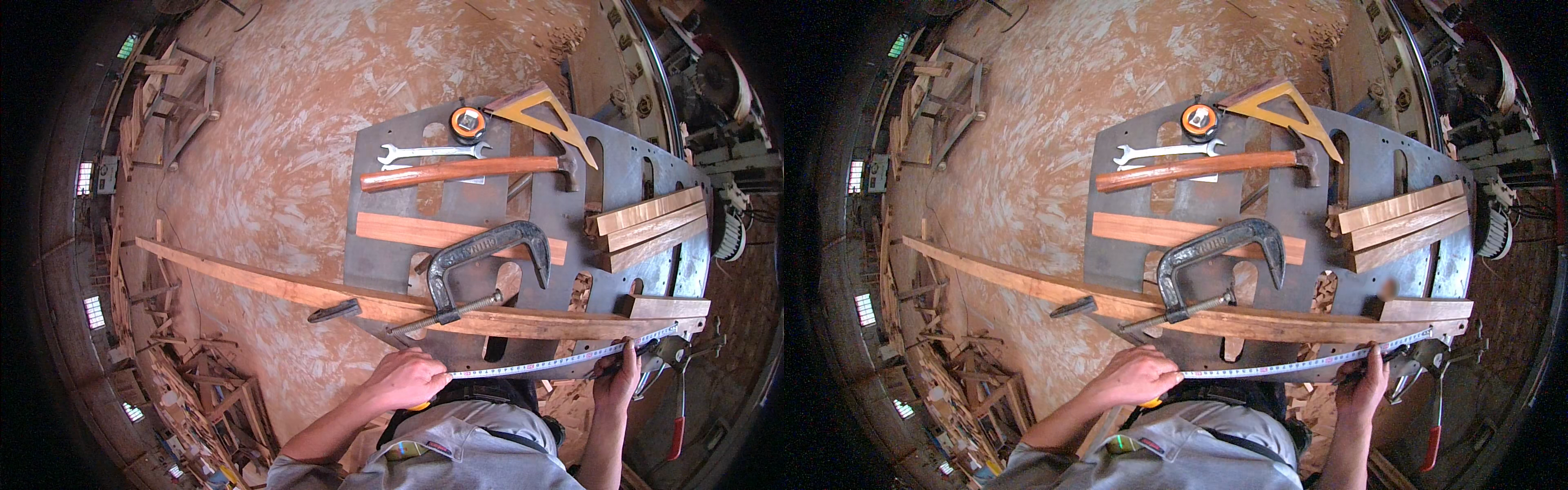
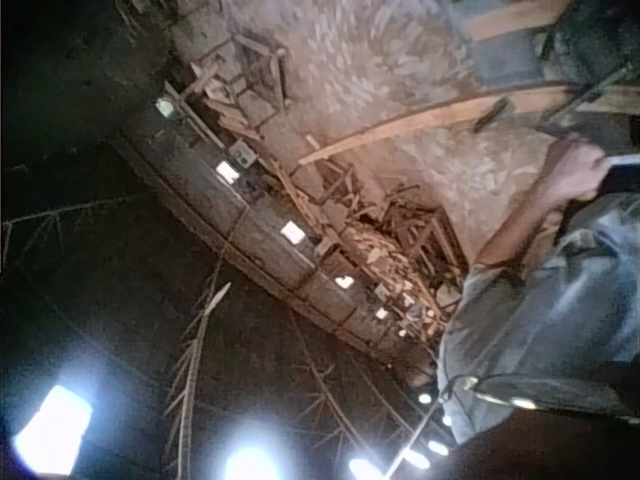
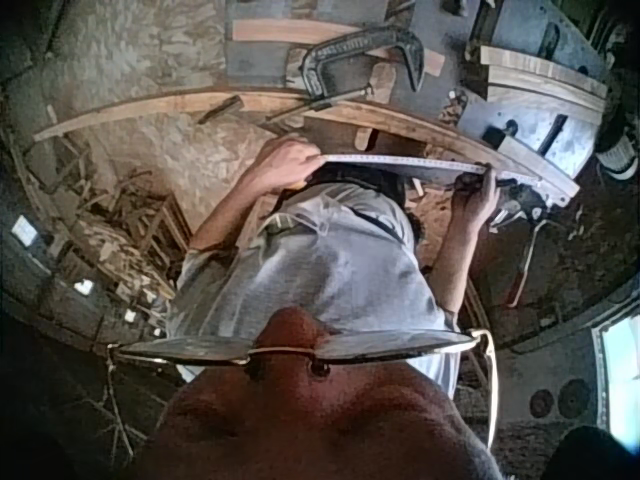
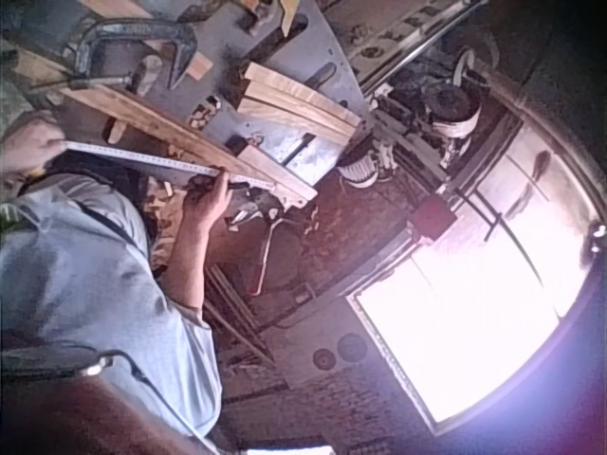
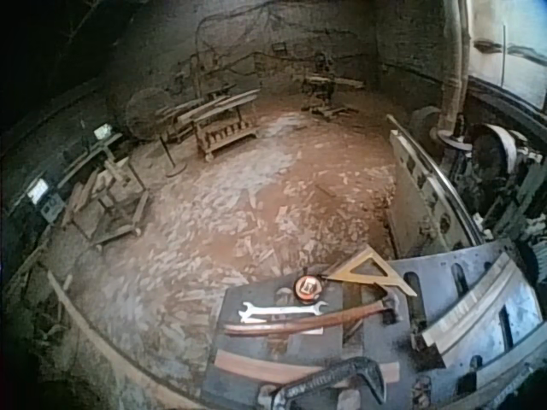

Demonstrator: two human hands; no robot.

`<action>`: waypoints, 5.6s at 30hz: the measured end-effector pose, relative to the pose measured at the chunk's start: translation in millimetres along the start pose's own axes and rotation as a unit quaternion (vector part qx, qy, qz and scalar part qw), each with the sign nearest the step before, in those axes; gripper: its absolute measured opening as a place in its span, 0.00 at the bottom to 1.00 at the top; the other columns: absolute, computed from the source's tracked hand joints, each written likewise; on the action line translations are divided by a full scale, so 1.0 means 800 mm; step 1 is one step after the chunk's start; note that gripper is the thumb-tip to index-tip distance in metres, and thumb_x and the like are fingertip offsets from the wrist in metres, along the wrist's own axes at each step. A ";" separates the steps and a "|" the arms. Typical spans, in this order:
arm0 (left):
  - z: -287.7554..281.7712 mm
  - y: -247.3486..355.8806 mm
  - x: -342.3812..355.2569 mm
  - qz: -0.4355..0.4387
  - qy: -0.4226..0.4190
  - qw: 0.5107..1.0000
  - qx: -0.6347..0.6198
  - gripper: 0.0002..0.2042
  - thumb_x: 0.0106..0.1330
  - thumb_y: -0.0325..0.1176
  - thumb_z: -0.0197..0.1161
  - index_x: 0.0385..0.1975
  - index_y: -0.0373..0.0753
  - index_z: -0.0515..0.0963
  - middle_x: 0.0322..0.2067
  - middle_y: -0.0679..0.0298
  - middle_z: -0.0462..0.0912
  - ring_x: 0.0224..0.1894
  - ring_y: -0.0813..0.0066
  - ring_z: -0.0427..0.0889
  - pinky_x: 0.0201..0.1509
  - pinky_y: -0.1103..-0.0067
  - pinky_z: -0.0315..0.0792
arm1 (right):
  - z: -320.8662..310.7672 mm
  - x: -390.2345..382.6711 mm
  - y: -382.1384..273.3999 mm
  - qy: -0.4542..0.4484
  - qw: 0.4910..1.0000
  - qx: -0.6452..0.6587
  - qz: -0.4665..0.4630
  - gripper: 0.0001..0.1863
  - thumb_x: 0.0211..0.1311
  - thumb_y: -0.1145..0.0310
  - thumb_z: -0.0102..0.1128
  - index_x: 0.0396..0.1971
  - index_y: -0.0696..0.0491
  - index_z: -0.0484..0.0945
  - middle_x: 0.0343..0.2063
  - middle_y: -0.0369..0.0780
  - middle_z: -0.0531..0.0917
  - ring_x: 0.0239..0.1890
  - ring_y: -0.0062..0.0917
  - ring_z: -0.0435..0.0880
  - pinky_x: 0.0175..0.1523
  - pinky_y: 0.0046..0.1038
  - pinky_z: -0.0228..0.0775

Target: The person uses a specialized clamp and a tape measure to secure and measure wooden boards on a workshop table, then marks a board using a pen.

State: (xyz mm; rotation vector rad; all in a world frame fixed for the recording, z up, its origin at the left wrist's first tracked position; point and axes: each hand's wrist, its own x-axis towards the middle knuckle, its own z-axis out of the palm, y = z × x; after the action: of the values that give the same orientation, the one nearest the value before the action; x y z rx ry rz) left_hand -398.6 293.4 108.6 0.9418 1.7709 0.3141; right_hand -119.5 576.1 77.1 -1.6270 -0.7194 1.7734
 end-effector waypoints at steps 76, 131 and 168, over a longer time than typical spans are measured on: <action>-0.152 -0.111 -0.068 0.147 -0.014 0.987 0.067 0.10 0.68 0.40 0.63 0.34 0.42 0.87 0.30 0.56 0.86 0.36 0.53 0.86 0.38 0.61 0.78 | 0.112 -0.195 0.161 0.114 0.983 0.144 0.018 0.09 0.74 0.61 0.63 0.44 0.48 0.75 0.31 0.35 0.81 0.24 0.25 0.79 0.26 0.28 0.72; -0.178 -0.100 -0.057 0.173 -0.048 0.974 0.139 0.12 0.68 0.40 0.62 0.32 0.40 0.87 0.28 0.54 0.86 0.35 0.50 0.86 0.39 0.59 0.78 | 0.111 -0.231 0.212 0.162 0.963 0.217 0.013 0.11 0.74 0.58 0.62 0.39 0.47 0.73 0.26 0.34 0.78 0.23 0.26 0.80 0.26 0.30 0.71; -0.137 -0.080 -0.054 0.139 -0.038 0.982 0.125 0.16 0.70 0.45 0.57 0.31 0.39 0.86 0.32 0.54 0.88 0.39 0.50 0.87 0.43 0.56 0.78 | 0.071 -0.186 0.196 0.098 0.973 0.208 0.013 0.13 0.76 0.55 0.60 0.43 0.51 0.78 0.29 0.36 0.81 0.25 0.26 0.78 0.29 0.31 0.70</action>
State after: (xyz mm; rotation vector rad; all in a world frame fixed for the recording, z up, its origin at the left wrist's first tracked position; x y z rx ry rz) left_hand -518.6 244.7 143.3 1.3695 1.6323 0.2322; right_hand -181.2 361.8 63.5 -1.4959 -0.2168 1.6173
